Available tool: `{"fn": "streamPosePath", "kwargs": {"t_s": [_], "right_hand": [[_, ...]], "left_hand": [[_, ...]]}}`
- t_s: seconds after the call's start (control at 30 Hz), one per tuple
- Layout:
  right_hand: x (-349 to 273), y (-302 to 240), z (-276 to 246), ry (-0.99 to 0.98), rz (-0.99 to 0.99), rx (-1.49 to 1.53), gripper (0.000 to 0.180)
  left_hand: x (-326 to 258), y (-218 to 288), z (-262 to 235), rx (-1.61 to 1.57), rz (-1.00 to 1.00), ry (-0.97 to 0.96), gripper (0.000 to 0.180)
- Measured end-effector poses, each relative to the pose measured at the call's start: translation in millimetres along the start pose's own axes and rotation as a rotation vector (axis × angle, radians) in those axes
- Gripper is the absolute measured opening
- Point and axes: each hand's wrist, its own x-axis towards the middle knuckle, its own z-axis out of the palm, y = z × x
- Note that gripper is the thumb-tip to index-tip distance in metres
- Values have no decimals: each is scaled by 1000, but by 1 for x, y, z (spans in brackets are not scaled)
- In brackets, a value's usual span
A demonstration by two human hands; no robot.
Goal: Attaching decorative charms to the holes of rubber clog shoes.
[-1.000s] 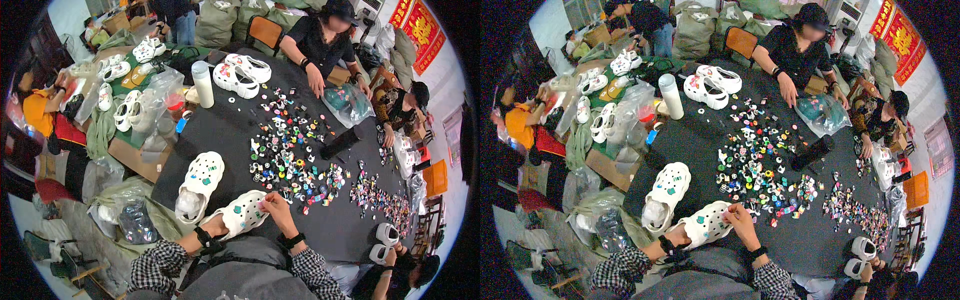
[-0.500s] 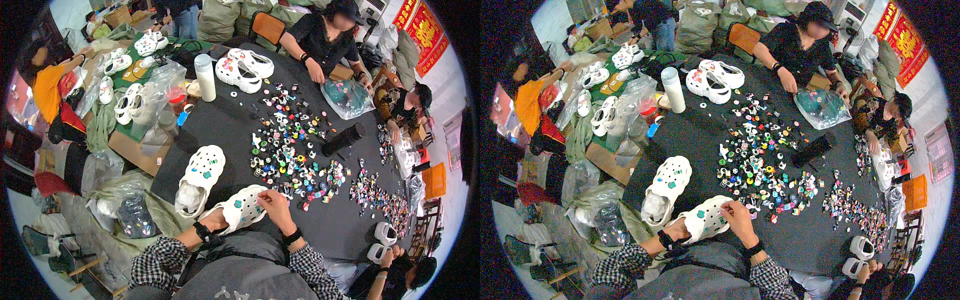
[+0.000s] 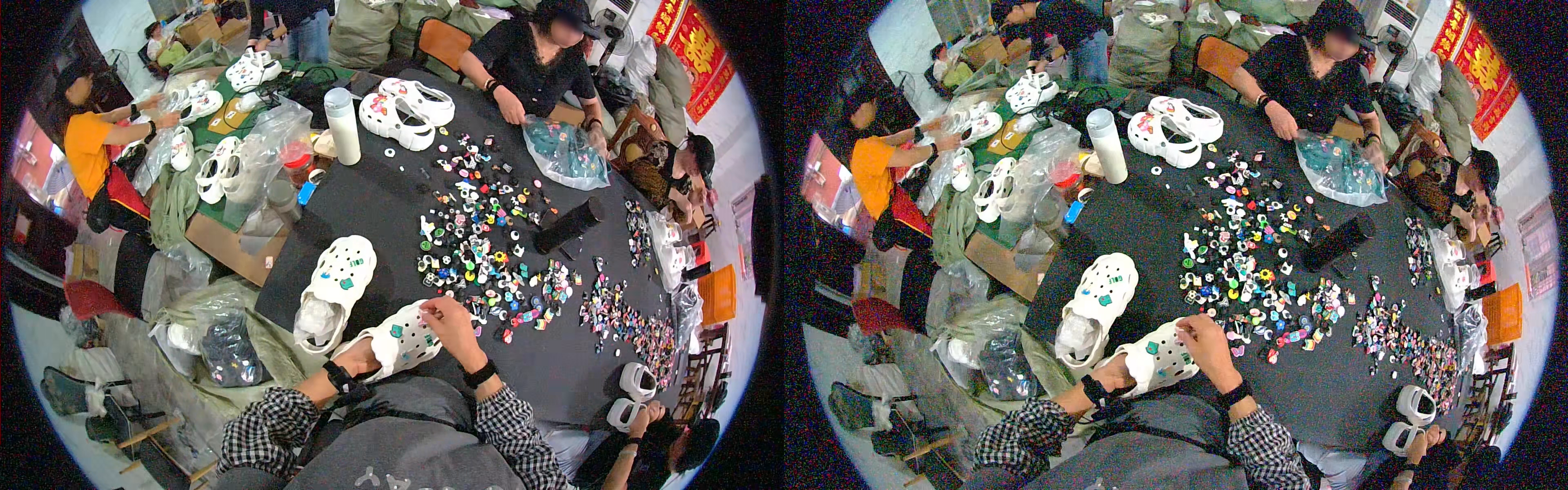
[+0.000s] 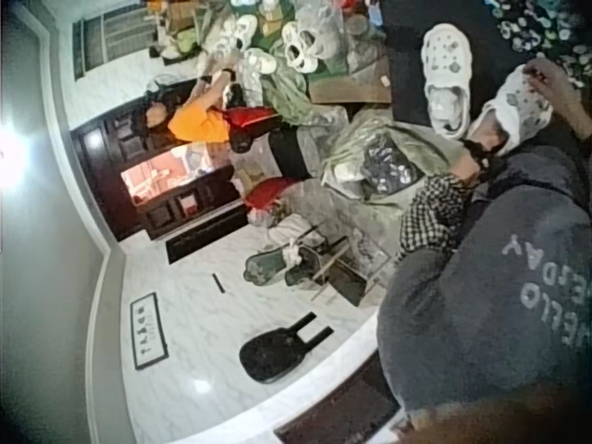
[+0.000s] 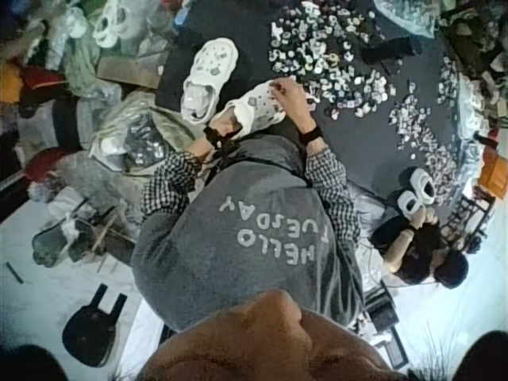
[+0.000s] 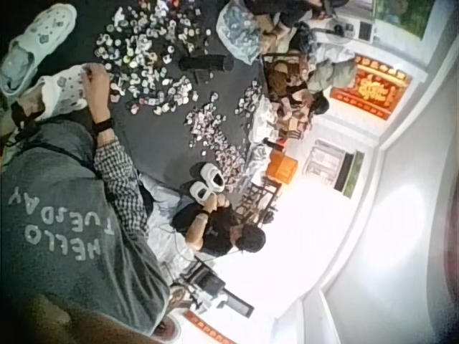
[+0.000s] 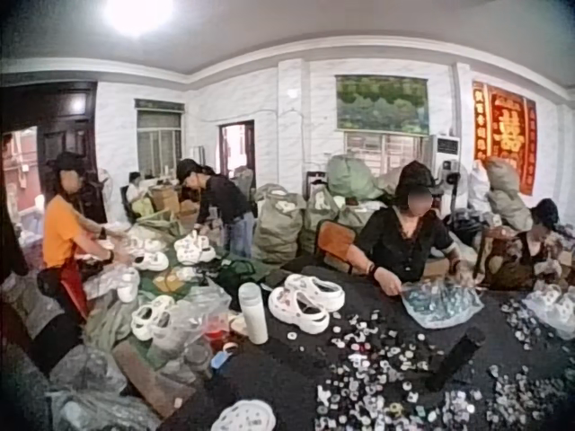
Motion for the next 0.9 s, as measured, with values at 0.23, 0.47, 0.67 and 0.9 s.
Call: {"fn": "streamPosePath", "kwargs": {"t_s": [0.23, 0.47, 0.67, 0.9], "right_hand": [[20, 5, -4, -204, -56, -212, 16], [36, -6, -15, -377, -140, -124, 13], [27, -2, -13, -346, -252, -177, 9], [30, 0, -14, -384, -239, -192, 12]], "left_hand": [[1, 0, -7, 2, -34, -9, 41], [7, -1, -6, 96, -29, 31, 40], [8, -4, -12, 91, -3, 43, 39], [-6, 4, 5, 52, -34, 104, 36]]}}
